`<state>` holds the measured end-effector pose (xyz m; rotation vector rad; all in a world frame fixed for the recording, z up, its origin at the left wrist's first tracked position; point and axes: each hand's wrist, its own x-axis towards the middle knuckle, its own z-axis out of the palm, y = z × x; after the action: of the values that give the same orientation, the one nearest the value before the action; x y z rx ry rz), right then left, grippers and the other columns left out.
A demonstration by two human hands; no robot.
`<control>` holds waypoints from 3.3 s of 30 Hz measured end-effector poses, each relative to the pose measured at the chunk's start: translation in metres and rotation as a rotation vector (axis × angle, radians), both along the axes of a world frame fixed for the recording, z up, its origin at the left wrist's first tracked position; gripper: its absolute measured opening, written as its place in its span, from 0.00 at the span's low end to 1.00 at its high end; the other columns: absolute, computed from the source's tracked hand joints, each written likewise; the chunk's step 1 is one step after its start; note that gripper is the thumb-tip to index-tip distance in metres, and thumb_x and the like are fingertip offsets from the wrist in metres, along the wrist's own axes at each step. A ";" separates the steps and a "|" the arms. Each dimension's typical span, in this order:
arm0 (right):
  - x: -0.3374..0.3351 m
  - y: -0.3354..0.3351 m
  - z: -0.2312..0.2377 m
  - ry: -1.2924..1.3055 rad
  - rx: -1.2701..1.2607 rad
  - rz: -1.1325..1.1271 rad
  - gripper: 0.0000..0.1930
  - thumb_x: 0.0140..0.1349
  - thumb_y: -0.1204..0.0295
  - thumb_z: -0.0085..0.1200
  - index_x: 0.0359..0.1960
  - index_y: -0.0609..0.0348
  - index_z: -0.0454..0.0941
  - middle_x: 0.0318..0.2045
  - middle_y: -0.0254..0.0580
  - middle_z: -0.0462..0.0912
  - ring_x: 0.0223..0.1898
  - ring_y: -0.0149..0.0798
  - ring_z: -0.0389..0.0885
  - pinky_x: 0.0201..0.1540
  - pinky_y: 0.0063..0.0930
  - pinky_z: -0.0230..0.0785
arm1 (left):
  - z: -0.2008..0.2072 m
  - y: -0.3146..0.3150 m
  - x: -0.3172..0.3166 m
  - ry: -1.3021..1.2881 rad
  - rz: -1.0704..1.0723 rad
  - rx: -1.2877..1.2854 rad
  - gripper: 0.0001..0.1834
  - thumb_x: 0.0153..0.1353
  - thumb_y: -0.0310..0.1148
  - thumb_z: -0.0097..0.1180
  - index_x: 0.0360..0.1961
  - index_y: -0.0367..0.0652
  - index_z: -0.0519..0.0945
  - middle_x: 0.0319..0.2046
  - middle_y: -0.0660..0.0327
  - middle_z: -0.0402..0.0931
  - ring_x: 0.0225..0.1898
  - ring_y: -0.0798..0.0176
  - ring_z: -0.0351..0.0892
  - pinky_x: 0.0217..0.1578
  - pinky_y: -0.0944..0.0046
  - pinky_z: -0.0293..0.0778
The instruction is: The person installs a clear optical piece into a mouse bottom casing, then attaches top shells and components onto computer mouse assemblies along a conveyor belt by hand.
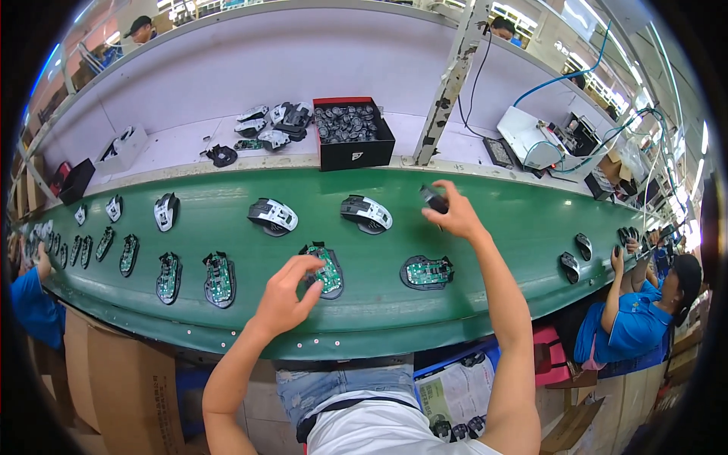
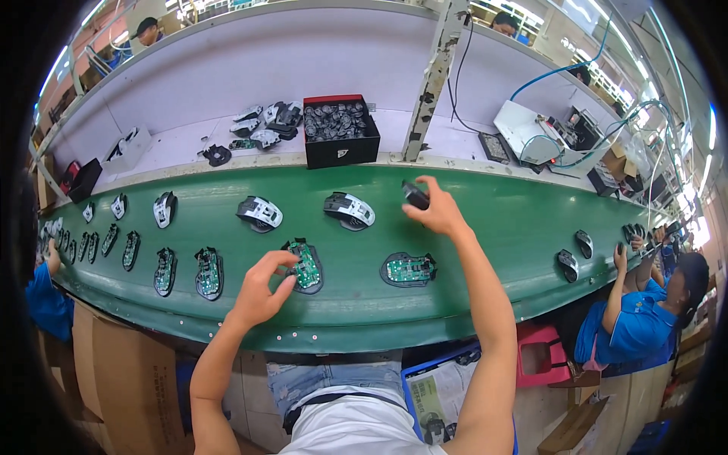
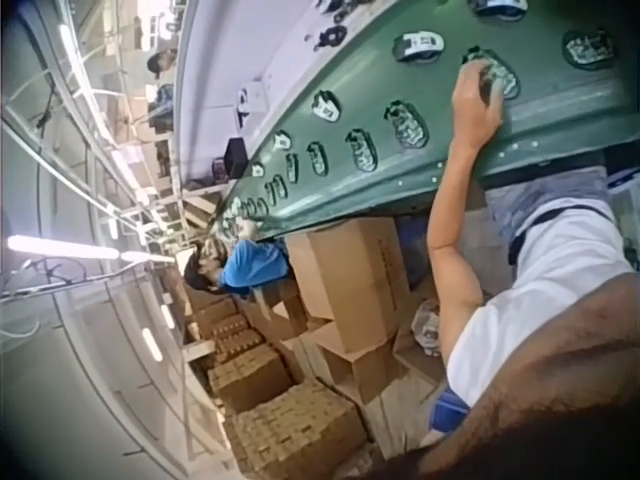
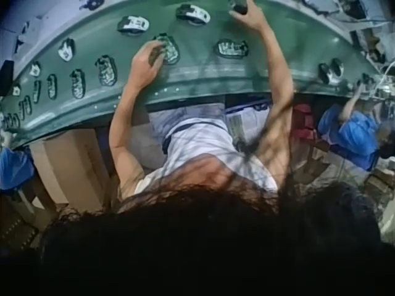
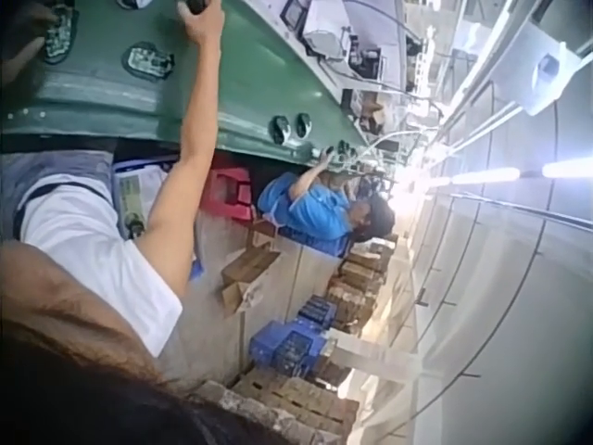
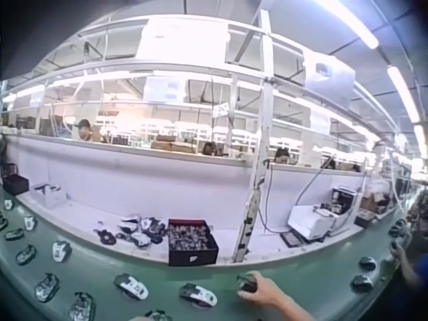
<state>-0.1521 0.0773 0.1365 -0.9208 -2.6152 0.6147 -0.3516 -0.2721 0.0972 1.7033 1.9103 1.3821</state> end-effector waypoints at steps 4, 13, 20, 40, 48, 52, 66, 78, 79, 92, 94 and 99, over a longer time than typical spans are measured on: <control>-0.030 -0.089 0.025 0.341 -0.113 0.026 0.40 0.56 0.48 0.66 0.63 0.59 0.66 0.41 0.57 0.84 0.42 0.49 0.85 0.47 0.39 0.76 | 0.015 0.048 0.014 -0.782 -0.183 0.000 0.45 0.62 0.34 0.65 0.73 0.44 0.50 0.66 0.48 0.62 0.60 0.53 0.73 0.54 0.54 0.77; -0.142 -0.077 0.072 0.104 -0.284 0.515 0.17 0.70 0.62 0.53 0.49 0.64 0.82 0.35 0.43 0.87 0.33 0.30 0.83 0.40 0.28 0.77 | 0.005 0.044 -0.034 -0.902 -0.100 0.182 0.52 0.54 0.30 0.70 0.74 0.45 0.50 0.52 0.56 0.69 0.51 0.62 0.72 0.55 0.61 0.70; -0.281 0.077 0.007 -0.138 0.373 0.027 0.18 0.55 0.52 0.62 0.36 0.52 0.88 0.36 0.50 0.87 0.42 0.54 0.85 0.47 0.42 0.78 | -0.030 0.057 -0.055 -0.538 0.105 0.395 0.53 0.51 0.35 0.72 0.73 0.41 0.52 0.60 0.50 0.68 0.61 0.55 0.70 0.64 0.57 0.63; -0.229 0.065 0.037 0.511 -0.762 0.224 0.15 0.68 0.70 0.55 0.55 0.56 0.79 0.37 0.36 0.82 0.34 0.32 0.85 0.36 0.24 0.79 | -0.023 0.062 -0.045 0.062 0.317 0.371 0.51 0.49 0.38 0.71 0.71 0.38 0.56 0.58 0.41 0.70 0.55 0.38 0.76 0.53 0.51 0.75; -0.015 -0.048 0.056 0.375 -0.650 0.076 0.15 0.69 0.64 0.57 0.50 0.61 0.80 0.30 0.36 0.80 0.30 0.29 0.83 0.31 0.23 0.76 | -0.021 0.048 -0.048 0.111 0.288 0.452 0.49 0.47 0.34 0.72 0.69 0.32 0.59 0.61 0.41 0.69 0.59 0.39 0.73 0.59 0.54 0.71; 0.082 -0.087 0.000 0.351 -0.535 -0.208 0.14 0.71 0.70 0.52 0.54 0.60 0.76 0.36 0.38 0.81 0.35 0.32 0.85 0.28 0.23 0.78 | -0.016 0.054 -0.040 0.062 0.201 0.473 0.49 0.46 0.32 0.72 0.69 0.35 0.60 0.55 0.45 0.72 0.50 0.45 0.79 0.49 0.55 0.77; 0.040 -0.087 -0.015 0.104 0.220 0.469 0.10 0.54 0.79 0.55 0.38 0.58 0.83 0.38 0.43 0.86 0.48 0.46 0.83 0.53 0.41 0.74 | -0.015 0.046 -0.028 0.064 0.176 0.490 0.51 0.45 0.33 0.73 0.69 0.36 0.60 0.54 0.47 0.72 0.48 0.48 0.80 0.43 0.58 0.79; 0.018 -0.139 -0.038 0.269 0.244 0.180 0.12 0.62 0.78 0.56 0.48 0.57 0.81 0.44 0.47 0.84 0.45 0.49 0.84 0.48 0.37 0.77 | -0.013 0.041 -0.030 0.079 0.155 0.482 0.51 0.45 0.33 0.72 0.70 0.37 0.59 0.53 0.45 0.73 0.48 0.44 0.79 0.46 0.55 0.78; 0.020 -0.133 -0.038 0.271 0.248 0.181 0.12 0.62 0.78 0.56 0.48 0.57 0.81 0.44 0.47 0.84 0.45 0.49 0.84 0.48 0.37 0.77 | -0.013 0.041 -0.030 0.081 0.156 0.486 0.51 0.45 0.33 0.72 0.70 0.37 0.59 0.53 0.45 0.73 0.48 0.44 0.79 0.46 0.55 0.78; 0.030 -0.149 -0.014 0.656 -0.653 0.153 0.10 0.63 0.84 0.57 0.46 0.72 0.80 0.53 0.52 0.81 0.52 0.38 0.81 0.58 0.34 0.76 | -0.010 0.035 -0.036 0.096 0.170 0.500 0.51 0.45 0.33 0.72 0.70 0.39 0.59 0.53 0.47 0.73 0.49 0.44 0.78 0.42 0.56 0.79; 0.025 -0.155 -0.011 0.641 -0.661 0.096 0.09 0.62 0.84 0.58 0.45 0.71 0.80 0.54 0.53 0.80 0.52 0.36 0.81 0.57 0.32 0.76 | -0.010 0.035 -0.038 0.101 0.174 0.505 0.51 0.45 0.33 0.72 0.70 0.39 0.59 0.52 0.47 0.73 0.49 0.44 0.78 0.41 0.56 0.80; 0.016 -0.158 -0.007 0.672 -0.663 0.013 0.07 0.61 0.83 0.60 0.40 0.67 0.78 0.54 0.51 0.81 0.41 0.27 0.79 0.46 0.23 0.74 | -0.009 0.032 -0.036 0.040 0.169 0.468 0.51 0.45 0.33 0.72 0.70 0.39 0.59 0.51 0.47 0.73 0.47 0.45 0.79 0.42 0.56 0.80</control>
<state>-0.1363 -0.0812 0.1293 -0.6778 -1.8245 1.5369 -0.3878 -0.2401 0.0884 1.7997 1.8932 2.0020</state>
